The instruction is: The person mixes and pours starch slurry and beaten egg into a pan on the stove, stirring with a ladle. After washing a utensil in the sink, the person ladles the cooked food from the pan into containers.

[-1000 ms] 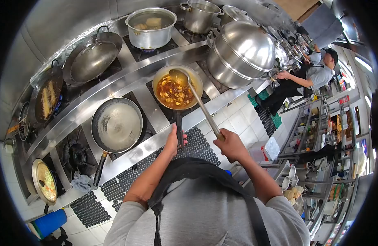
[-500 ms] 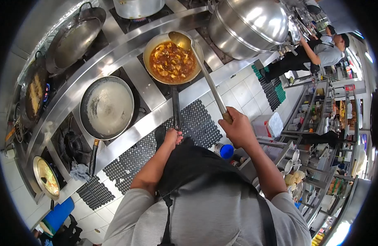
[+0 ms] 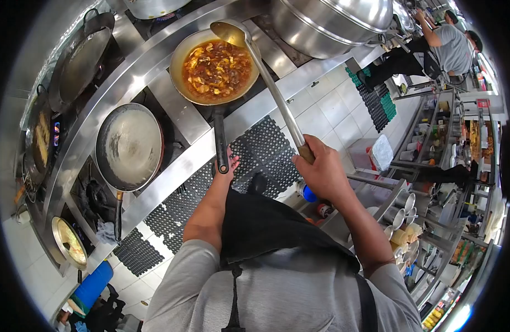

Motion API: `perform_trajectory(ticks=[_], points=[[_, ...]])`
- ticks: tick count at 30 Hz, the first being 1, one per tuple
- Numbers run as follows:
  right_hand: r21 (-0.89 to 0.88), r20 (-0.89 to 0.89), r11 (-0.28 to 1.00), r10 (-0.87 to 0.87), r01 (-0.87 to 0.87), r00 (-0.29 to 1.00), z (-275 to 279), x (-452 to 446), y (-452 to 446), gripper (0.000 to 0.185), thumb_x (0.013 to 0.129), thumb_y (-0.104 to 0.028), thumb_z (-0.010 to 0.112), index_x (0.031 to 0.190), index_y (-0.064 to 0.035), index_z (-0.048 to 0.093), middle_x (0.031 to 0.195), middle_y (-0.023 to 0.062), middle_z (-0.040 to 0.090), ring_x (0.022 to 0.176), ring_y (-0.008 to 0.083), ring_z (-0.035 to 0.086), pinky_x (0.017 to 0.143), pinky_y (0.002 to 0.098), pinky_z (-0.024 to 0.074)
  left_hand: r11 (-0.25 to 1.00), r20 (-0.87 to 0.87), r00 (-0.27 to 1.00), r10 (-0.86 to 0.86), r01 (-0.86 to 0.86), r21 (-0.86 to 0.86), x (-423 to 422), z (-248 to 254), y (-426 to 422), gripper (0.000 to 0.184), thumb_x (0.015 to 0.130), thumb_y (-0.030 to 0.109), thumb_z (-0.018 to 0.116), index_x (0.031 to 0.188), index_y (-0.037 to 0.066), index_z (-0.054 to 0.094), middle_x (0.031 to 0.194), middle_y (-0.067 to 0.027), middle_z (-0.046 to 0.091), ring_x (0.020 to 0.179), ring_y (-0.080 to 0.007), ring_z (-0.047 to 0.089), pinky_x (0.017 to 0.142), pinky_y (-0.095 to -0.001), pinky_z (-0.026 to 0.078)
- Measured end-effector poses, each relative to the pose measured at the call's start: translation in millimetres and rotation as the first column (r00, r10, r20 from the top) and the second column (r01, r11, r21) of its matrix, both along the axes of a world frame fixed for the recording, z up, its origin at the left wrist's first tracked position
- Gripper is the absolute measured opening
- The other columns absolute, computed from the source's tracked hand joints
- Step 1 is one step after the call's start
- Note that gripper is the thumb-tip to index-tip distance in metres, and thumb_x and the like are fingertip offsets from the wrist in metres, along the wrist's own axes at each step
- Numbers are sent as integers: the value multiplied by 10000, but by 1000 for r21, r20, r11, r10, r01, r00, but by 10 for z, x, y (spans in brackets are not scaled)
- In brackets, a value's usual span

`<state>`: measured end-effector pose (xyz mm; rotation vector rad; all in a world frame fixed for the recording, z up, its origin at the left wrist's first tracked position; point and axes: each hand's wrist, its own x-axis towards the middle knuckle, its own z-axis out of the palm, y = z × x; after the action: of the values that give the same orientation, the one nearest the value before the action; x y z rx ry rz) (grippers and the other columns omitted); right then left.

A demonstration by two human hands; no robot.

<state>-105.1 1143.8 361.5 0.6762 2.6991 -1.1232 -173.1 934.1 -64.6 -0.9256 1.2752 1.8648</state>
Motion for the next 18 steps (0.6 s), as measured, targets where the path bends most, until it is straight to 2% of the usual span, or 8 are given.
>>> perform_trajectory(ticks=[7,9,15,18], points=[[-92,-11,996,-6,5,1000,8,22,120,315,890,-192,698,1087,31,594,811,263,659,785,475,667,691,477,511,995,24,998,61,-59,-75,-77,170,87,443,1029,404,563,1416,196,509,1398,-53,552,972,-218,633,846,-414,526],[-109,-10,994,-8,7,1000,-9,41,141,293,894,-193,698,1057,23,585,805,263,654,789,482,661,688,484,506,995,9,997,77,-76,-61,-82,155,68,410,1024,394,587,1382,202,536,1392,-49,555,984,-217,633,859,-416,523],[-95,-14,995,35,-37,999,-56,71,212,283,880,-192,687,1037,12,571,838,280,661,816,486,663,707,534,499,996,0,998,66,-66,-61,-99,139,33,351,1016,383,620,1316,204,585,1349,-25,583,1031,-212,630,886,-425,507],[-89,-23,995,40,-42,999,-135,92,205,272,873,-183,679,1035,8,573,862,279,677,835,491,666,732,564,508,995,31,996,85,-83,-45,-93,188,21,420,1030,410,582,1391,201,530,1390,-22,565,1058,-237,623,926,-455,509]])
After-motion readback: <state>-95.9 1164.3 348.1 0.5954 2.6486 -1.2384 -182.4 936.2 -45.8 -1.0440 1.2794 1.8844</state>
